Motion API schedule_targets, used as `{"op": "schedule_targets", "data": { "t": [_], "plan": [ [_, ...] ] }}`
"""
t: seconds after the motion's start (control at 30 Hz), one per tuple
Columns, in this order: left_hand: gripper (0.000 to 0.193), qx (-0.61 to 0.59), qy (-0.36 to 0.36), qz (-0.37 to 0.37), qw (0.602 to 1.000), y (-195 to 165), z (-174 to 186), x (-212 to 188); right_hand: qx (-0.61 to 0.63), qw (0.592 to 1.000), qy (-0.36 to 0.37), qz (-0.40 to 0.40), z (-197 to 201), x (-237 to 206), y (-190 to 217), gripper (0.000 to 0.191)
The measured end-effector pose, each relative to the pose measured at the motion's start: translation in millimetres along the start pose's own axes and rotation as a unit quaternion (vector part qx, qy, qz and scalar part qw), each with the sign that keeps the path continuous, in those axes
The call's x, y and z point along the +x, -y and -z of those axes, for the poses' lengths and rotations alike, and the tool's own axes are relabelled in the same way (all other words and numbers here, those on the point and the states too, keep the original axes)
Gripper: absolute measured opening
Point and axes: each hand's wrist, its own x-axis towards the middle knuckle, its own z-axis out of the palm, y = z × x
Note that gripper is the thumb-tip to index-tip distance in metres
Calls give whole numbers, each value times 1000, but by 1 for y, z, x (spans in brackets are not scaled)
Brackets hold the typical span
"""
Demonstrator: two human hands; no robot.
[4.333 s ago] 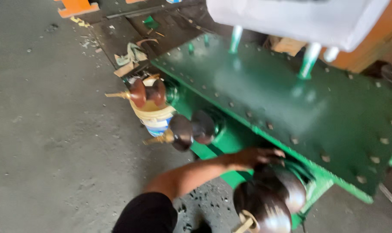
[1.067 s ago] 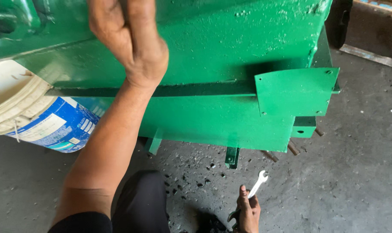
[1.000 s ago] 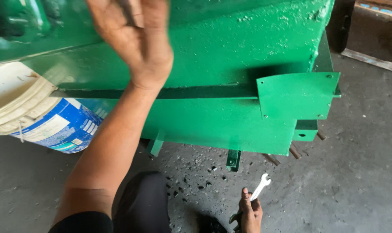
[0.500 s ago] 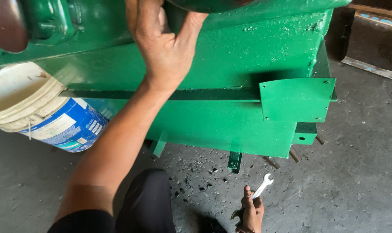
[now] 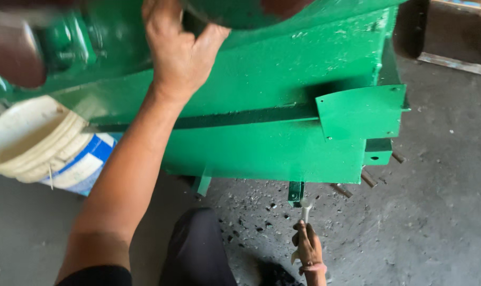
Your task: The person uses a wrench to tighten bolts on a green metal frame with brown insulators. They work on multiple bolts in sequence, repositioning the wrench and adjusting their stance as needed.
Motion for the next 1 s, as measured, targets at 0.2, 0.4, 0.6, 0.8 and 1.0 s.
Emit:
{"op": "schedule_targets", "data": {
  "t": [0.2,0.4,0.6,0.8,1.0],
  "plan": [
    [18,57,72,-85,992,22,-9,-22,-97,991,46,76,-30,-20,47,42],
    [25,34,135,-113,984,52,-11,-39,-123,962,31,244,-23,-65,203,39],
    [32,-59,142,-85,984,80,1,-55,-239,846,-98,466,8,-126,378,38],
    [40,-68,62,-56,994,60,-17,-50,-409,739,-184,503,15,-139,440,59],
    [5,-296,62,-11,953,30,1,-4,-416,615,-125,659,58,-97,436,17]
  ]
}}
